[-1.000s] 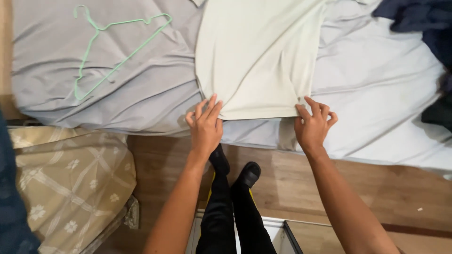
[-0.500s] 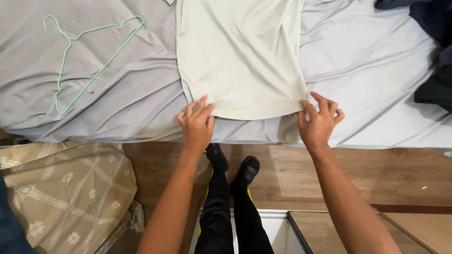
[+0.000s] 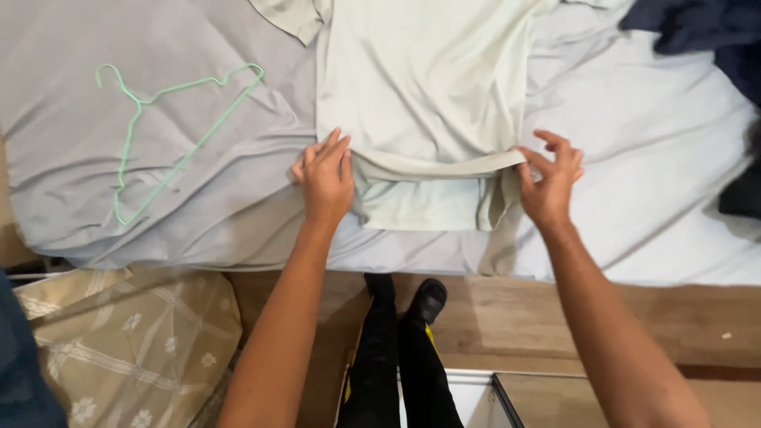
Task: Hanging a t-shirt on a plastic clothes hanger on top of a bed.
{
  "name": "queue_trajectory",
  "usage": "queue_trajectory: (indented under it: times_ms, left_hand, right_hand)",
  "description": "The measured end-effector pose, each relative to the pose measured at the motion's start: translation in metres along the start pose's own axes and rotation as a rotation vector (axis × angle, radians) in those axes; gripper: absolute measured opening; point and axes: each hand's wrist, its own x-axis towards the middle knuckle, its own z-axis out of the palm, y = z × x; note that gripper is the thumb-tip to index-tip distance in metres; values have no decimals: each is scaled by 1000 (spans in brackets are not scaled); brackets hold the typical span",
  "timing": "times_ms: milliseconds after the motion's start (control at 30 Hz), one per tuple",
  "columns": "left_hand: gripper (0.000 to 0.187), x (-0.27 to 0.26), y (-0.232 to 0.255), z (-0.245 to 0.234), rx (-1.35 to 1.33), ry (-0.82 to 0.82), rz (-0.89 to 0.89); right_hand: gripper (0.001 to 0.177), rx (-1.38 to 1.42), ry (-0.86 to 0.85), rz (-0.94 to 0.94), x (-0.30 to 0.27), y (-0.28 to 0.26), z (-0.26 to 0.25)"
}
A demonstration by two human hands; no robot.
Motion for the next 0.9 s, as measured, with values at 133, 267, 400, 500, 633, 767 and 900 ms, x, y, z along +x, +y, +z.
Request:
queue_trajectory:
  times_ms: [133, 267, 400, 500, 633, 767, 900]
  left_hand:
    - [27, 55, -3, 1, 41, 5, -12]
    - [31, 97, -5, 6, 94, 61, -27]
    - [45, 114, 2, 12, 155, 88, 20]
    - [65, 108, 12, 25, 154, 36, 156]
    - [88, 101, 38, 27, 92, -176, 262]
    - [113, 98, 65, 34, 109, -519, 204]
    - [117, 91, 70, 56, 162, -571, 177]
  right_hand:
    - [26, -26, 23, -16, 47, 9, 1]
    - [25, -35, 63, -14, 84, 8, 2]
    - [35, -126, 59, -53, 99, 7, 14]
    - [61, -184, -52, -137, 104, -10, 26]
    - [100, -175, -283, -191, 110, -58, 39]
    - [130, -290, -521, -183, 107, -68, 55]
    - [128, -328, -496, -116, 109, -61, 67]
